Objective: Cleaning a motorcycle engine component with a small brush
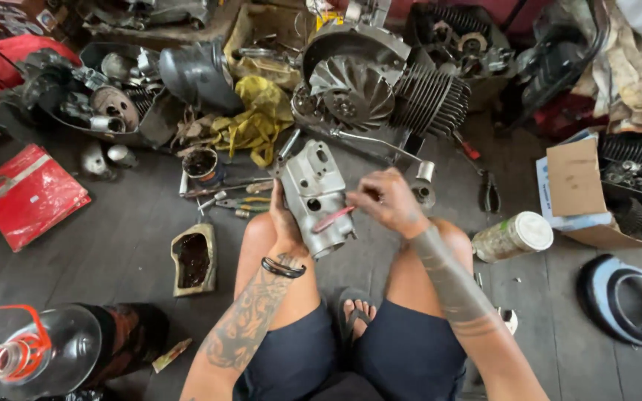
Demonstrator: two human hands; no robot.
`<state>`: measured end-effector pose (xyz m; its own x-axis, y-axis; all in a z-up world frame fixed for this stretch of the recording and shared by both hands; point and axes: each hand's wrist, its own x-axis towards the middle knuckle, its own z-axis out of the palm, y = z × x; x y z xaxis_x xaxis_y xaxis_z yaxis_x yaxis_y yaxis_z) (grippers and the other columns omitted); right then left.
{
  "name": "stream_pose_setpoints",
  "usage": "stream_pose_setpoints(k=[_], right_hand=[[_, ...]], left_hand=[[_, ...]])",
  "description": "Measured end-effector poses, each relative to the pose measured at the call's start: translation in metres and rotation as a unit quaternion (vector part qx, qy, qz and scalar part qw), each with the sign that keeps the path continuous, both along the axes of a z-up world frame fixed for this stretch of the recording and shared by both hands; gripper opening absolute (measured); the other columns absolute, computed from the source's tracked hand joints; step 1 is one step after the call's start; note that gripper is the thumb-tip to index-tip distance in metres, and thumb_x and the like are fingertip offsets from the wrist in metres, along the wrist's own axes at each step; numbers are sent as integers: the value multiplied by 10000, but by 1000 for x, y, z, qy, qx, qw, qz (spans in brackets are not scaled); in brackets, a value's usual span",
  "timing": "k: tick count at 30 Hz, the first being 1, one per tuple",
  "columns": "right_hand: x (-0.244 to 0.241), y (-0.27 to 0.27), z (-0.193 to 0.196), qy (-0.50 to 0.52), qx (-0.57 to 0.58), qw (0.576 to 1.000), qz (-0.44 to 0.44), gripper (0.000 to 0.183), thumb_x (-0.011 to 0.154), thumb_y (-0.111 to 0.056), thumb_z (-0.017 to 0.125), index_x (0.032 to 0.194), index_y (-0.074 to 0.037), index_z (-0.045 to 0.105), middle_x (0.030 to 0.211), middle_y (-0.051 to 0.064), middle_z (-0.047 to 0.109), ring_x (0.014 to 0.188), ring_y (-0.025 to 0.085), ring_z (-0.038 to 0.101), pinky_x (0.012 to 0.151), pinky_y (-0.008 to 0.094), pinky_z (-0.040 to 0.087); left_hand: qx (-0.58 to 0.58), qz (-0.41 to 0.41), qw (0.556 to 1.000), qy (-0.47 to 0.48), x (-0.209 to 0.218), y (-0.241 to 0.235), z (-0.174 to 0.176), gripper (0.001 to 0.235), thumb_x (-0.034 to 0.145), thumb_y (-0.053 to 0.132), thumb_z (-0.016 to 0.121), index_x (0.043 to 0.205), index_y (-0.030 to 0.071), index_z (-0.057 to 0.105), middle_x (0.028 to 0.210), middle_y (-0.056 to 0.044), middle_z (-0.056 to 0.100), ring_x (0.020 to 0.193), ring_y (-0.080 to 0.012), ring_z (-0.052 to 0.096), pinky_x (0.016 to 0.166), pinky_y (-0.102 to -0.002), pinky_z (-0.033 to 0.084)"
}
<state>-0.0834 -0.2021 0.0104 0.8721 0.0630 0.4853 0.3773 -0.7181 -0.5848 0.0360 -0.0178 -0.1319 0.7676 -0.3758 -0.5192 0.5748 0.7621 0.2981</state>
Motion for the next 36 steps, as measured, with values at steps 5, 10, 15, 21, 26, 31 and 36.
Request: stream_pose_setpoints(k=[5,10,15,21,26,31,36], right_hand=[[-2,-32,-24,42,41,997,-44,398,1002,-232,683,670,-57,552,557,119,539,546,309,536,626,375,439],[-3,6,-13,7,-22,1000,-5,428,1022,-411,615,686,-149,582,578,66,523,594,302,584,648,369,434],[-3,-36,-27,25,11,998,-54,421,997,-298,680,653,-92,551,542,122,514,543,330,545,596,378,436],[4,-13,-12,14,-25,1000,-6,425,1010,-365,625,684,-106,538,580,121,522,602,364,568,628,424,444],[0,-35,-30,43,-18,992,-118,377,1019,-376,660,716,-157,619,601,93,571,575,325,579,613,401,473],[10,5,-11,-5,-81,995,-65,347,1004,-351,603,758,-111,553,647,148,537,653,413,580,676,503,475],[5,-25,-31,-4,-49,994,-102,362,1023,-344,635,748,-119,566,603,133,541,607,388,591,617,440,480]], left_hand=[[-70,-87,992,63,-58,2,125,739,812,666,685,1187,31,721,1158,-245,712,1049,-473,689,936,-664,526],[-11,15,1000,19,-23,1,26,536,816,506,769,1161,97,747,1186,-142,740,1071,-312,729,1059,-512,536],[-22,0,999,27,-36,-5,41,562,799,545,768,1134,95,764,1159,-156,741,1040,-317,737,1006,-484,570],[-29,18,999,23,-20,-1,22,546,791,535,779,1116,97,775,1142,-145,749,1027,-304,742,996,-477,581],[-19,18,999,20,-36,0,61,543,814,520,751,1121,72,771,1145,-147,748,1031,-316,740,1006,-476,577],[-21,-24,999,16,-56,2,126,567,824,546,723,1127,68,751,1129,-152,752,1003,-307,745,957,-451,595],[-13,12,1000,1,-19,-2,34,573,792,543,777,1130,80,771,1143,-136,750,1040,-310,737,1002,-457,575]])
